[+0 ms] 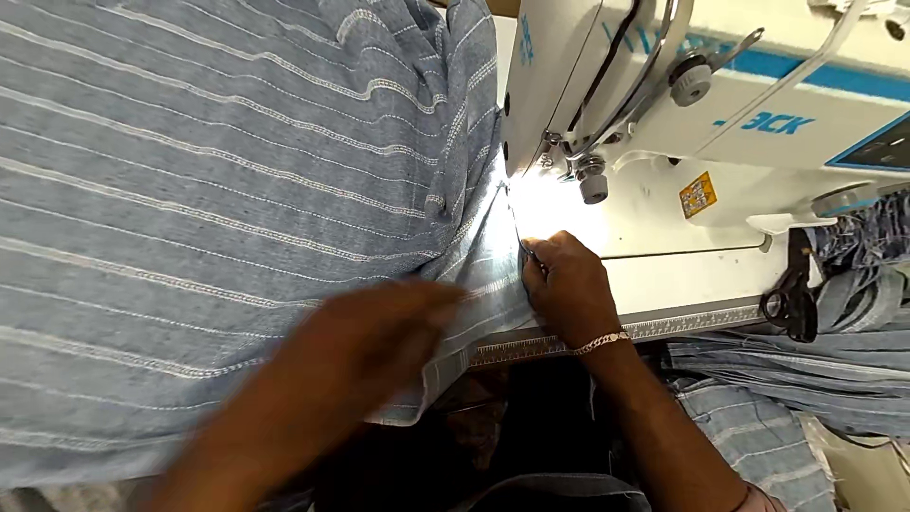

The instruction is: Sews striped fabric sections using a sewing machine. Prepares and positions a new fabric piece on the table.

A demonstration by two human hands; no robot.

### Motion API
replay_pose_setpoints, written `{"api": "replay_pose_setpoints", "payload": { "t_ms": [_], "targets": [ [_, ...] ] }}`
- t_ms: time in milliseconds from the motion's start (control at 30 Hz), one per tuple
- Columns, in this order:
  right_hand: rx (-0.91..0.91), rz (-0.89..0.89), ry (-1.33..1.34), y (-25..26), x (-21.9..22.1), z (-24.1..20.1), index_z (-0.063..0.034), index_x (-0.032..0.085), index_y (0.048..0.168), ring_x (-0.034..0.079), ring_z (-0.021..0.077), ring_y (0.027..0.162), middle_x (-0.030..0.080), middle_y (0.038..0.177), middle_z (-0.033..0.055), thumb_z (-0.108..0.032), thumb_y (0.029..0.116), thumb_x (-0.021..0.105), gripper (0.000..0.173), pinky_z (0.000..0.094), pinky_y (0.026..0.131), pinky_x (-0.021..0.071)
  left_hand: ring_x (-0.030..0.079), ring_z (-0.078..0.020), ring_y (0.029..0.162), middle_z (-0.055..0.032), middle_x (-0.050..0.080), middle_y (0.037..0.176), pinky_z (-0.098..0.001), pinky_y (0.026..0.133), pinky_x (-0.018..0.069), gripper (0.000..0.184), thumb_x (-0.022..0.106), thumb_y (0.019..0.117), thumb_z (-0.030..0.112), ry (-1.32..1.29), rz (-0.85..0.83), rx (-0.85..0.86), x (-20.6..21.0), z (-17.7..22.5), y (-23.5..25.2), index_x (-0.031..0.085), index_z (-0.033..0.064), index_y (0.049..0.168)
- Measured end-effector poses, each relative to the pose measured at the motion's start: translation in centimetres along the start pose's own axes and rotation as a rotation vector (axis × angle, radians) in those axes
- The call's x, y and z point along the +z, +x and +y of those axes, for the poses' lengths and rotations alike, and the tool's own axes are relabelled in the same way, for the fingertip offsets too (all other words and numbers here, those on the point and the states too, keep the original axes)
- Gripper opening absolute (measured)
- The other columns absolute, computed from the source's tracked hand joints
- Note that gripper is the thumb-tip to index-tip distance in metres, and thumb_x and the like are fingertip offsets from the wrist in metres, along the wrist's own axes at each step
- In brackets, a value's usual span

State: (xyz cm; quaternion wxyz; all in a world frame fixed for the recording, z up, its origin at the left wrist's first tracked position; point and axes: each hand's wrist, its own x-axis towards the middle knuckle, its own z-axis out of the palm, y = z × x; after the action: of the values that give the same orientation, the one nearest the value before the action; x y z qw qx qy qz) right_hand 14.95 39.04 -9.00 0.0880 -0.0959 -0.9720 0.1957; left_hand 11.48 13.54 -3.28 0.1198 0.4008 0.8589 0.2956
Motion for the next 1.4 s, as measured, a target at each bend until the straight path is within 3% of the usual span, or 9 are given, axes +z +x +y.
{"api": "replay_pose_setpoints", "payload": {
  "t_ms": [100,167,267,433,567,833,1100,1267,1400],
  "targets": [
    [-0.009,-0.044,-0.005,-0.2,-0.5,-0.1,-0.0105,0.072,0.129,0.068,0.0224,0.082,0.067,0.100,0.0110,-0.013,0.1002,0.057,0.033,0.0381,0.069,0.0579,0.040,-0.0437,0.146,-0.0172,0.038,0.163,-0.0694,0.113,0.0347,0.081,0.062,0.0959,0.058,0.176,-0.137,-0.428,-7.2,-8.4,-3.2,0.036,0.0170,0.161],
    [-0.041,-0.090,-0.024,-0.3,-0.9,-0.3,-0.0166,0.068,0.136,0.068,0.0250,0.085,0.065,0.109,0.0134,-0.010,0.0998,0.056,0.039,0.0409,0.069,0.0586,0.018,-0.0657,0.147,-0.0349,0.019,0.165,-0.0863,0.108,0.0183,0.096,0.070,0.0931,0.052,0.254,-0.018,-0.565,-8.8,-19.7,-4.3,0.024,0.0069,0.164],
    [-0.031,-0.174,-0.029,-0.8,-1.3,-0.4,-0.0203,0.072,0.132,0.068,0.0224,0.089,0.063,0.118,0.0126,-0.023,0.1011,0.061,0.033,0.0388,0.071,0.0597,0.055,-0.0576,0.124,-0.0357,0.054,0.138,-0.0790,0.098,0.0426,0.087,0.059,0.0933,0.067,0.406,0.472,-0.641,-12.3,-32.3,-4.0,0.036,0.0093,0.155],
    [0.110,-0.233,0.118,0.0,-2.6,0.0,-0.0105,0.060,0.137,0.071,0.0277,0.092,0.069,0.114,0.0140,-0.034,0.0954,0.074,0.050,0.0501,0.081,0.0594,0.046,-0.0539,0.137,-0.0357,0.049,0.144,-0.0686,0.113,0.0342,0.051,0.051,0.1064,0.031,0.331,0.484,-0.310,-6.8,-10.9,4.4,0.048,-0.0040,0.144],
    [-0.029,-0.225,0.308,-0.4,-4.1,3.1,-0.0091,0.059,0.130,0.069,0.0150,0.063,0.068,0.083,0.0059,-0.017,0.1081,0.050,0.025,0.0383,0.060,0.0636,0.062,-0.0401,0.117,-0.0172,0.066,0.123,-0.0598,0.088,0.0530,0.051,0.071,0.0907,0.051,0.292,0.072,-0.019,5.0,0.2,5.3,0.070,0.0105,0.123],
    [-0.209,-0.198,0.246,-1.5,-4.0,7.1,-0.0158,0.079,0.103,0.067,0.0057,0.073,0.074,0.089,-0.0025,-0.026,0.0956,0.072,0.014,0.0282,0.069,0.0591,0.064,-0.0376,0.099,-0.0145,0.067,0.093,-0.0500,0.075,0.0538,0.036,0.051,0.1074,0.035,0.435,0.039,-0.092,7.1,1.2,5.2,0.070,0.0070,0.097],
    [0.026,-0.194,0.158,0.1,-3.2,5.3,-0.0168,0.073,0.091,0.057,0.0114,0.060,0.061,0.066,-0.0035,-0.035,0.0952,0.073,0.019,0.0375,0.057,0.0488,0.065,-0.0392,0.103,-0.0174,0.068,0.114,-0.0529,0.074,0.0521,0.021,0.059,0.0981,0.019,0.369,0.230,0.009,11.5,2.4,6.9,0.071,0.0084,0.111],
    [-0.339,-0.209,0.053,-0.6,-3.1,6.9,-0.0274,0.074,0.128,0.067,0.0182,0.090,0.064,0.117,0.0070,-0.019,0.0979,0.058,0.035,0.0400,0.071,0.0588,0.064,-0.0354,0.100,-0.0144,0.067,0.103,-0.0508,0.079,0.0510,0.034,0.048,0.1068,0.032,0.366,0.184,0.224,9.3,-1.6,8.0,0.067,0.0065,0.096],
    [-0.339,-0.147,0.045,-0.5,-2.6,7.0,-0.0281,0.077,0.121,0.067,0.0188,0.092,0.062,0.121,0.0084,-0.038,0.1016,0.060,0.028,0.0394,0.068,0.0583,0.062,-0.0364,0.107,-0.0158,0.065,0.110,-0.0518,0.083,0.0509,0.041,0.044,0.1084,0.036,0.340,0.181,0.091,8.4,-2.3,8.7,0.069,0.0051,0.097]
  ]
}}
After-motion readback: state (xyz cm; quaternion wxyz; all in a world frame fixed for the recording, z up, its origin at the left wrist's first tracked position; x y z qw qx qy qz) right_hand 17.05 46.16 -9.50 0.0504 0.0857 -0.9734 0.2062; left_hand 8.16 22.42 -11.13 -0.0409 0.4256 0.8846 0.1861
